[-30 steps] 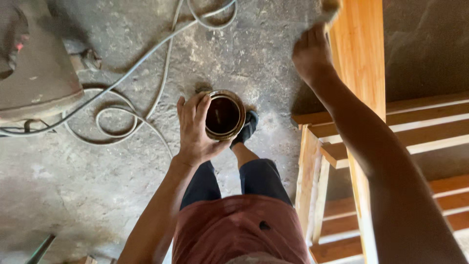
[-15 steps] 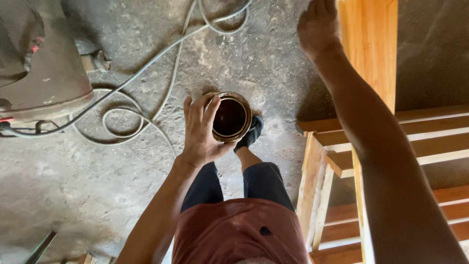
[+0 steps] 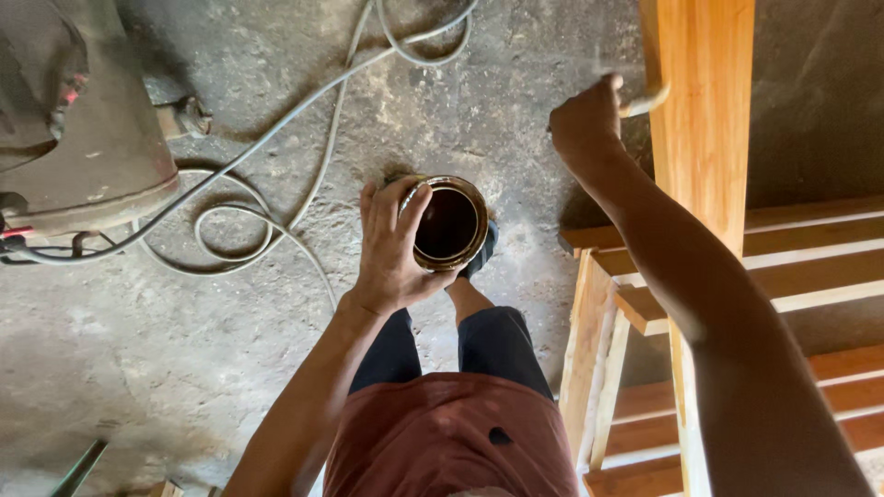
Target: The person applies a dark wood stain to a wooden frame using a paintbrush. They dip the brush into a can of stain and systematically coat the frame's surfaces, moving around the structure to cover different sections.
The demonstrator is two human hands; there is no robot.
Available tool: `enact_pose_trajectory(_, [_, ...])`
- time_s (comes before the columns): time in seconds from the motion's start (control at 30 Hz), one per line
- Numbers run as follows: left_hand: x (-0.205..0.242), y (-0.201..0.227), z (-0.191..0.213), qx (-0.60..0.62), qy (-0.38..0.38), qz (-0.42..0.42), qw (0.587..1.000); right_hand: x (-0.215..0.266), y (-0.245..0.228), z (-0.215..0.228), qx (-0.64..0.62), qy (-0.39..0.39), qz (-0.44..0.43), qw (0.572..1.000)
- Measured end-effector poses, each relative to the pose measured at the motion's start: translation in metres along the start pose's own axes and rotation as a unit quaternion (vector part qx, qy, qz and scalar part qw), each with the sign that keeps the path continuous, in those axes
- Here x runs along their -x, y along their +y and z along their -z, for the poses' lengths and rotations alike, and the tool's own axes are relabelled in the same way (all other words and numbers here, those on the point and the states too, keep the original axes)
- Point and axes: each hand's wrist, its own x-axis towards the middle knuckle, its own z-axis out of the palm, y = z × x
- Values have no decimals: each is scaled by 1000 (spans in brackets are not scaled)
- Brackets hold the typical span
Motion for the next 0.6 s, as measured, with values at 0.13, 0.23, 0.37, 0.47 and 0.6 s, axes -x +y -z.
enact_pose_trajectory(0.13, [2,-4,-2,7,-6,-1,1000,-7,38,5,-442,229,-272,824])
enact_pose_trajectory(0.23, [-2,-8,0,11,0,-16,1000,-21,83,-9,-475,355,-345,727])
enact_pose_trajectory(0.37, [-7,-11,4,-1,-23,-17,1000,-36,100,-57,-475,452,-369,659])
enact_pose_trajectory(0.47, [-9,-8,5,4,-22,-30,999,-33,102,-85,-392,482,-401,673])
enact_pose_trajectory(0.6, [-19,-9,10,-3,-35,-27,999,-53,109,-89,-380,473,-375,701])
